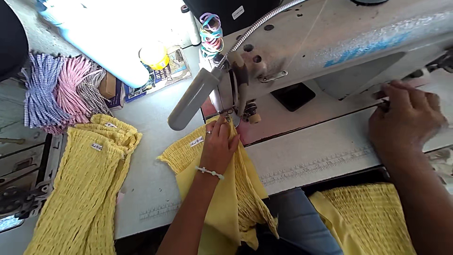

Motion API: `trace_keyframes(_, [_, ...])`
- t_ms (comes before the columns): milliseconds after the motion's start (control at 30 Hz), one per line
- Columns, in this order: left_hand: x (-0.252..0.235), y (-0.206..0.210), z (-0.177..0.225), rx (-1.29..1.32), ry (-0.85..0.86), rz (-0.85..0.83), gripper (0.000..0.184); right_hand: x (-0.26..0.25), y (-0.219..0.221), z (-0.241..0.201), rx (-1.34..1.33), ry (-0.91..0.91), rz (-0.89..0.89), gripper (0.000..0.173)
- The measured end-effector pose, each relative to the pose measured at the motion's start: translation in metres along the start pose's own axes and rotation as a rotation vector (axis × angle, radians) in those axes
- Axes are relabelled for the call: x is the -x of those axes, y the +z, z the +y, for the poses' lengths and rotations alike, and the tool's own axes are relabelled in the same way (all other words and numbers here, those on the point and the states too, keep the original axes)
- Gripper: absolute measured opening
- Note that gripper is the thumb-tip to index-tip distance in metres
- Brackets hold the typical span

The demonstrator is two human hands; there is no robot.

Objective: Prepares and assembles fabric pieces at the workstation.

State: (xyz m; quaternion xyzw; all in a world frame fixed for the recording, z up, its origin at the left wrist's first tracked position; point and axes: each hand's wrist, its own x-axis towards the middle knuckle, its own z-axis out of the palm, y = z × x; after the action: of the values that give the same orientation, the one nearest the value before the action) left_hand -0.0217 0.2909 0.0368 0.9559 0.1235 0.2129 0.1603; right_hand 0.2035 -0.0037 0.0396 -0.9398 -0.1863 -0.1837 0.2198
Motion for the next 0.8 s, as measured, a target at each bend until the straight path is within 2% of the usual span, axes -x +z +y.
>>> trace_keyframes(133, [0.006,0.002,-0.001,-0.035,0.023,0.000,0.037,0.000,0.000,0.002,0.012,0.014,-0.029,0.037])
trace_keyframes(333, [0.011,-0.003,-0.003,0.013,0.028,-0.052,0.035,0.001,0.000,0.003,-0.020,0.018,-0.011,0.038])
trace_keyframes(500, [0.009,-0.009,-0.010,0.094,0.055,-0.092,0.035,0.004,-0.005,0.003,-0.119,-0.071,0.108,0.043])
trace_keyframes(567, [0.007,-0.018,-0.006,0.238,-0.023,-0.066,0.031,0.011,-0.007,0.001,-0.195,-0.074,0.163,0.039])
trace_keyframes(633, [0.006,-0.029,0.005,0.440,-0.155,0.039,0.026,0.025,-0.010,-0.005,-0.261,-0.083,0.174,0.036])
trace_keyframes(800, [-0.006,-0.045,0.051,1.006,-0.344,0.333,0.023,0.060,-0.011,-0.051,-0.538,-0.283,0.147,0.033])
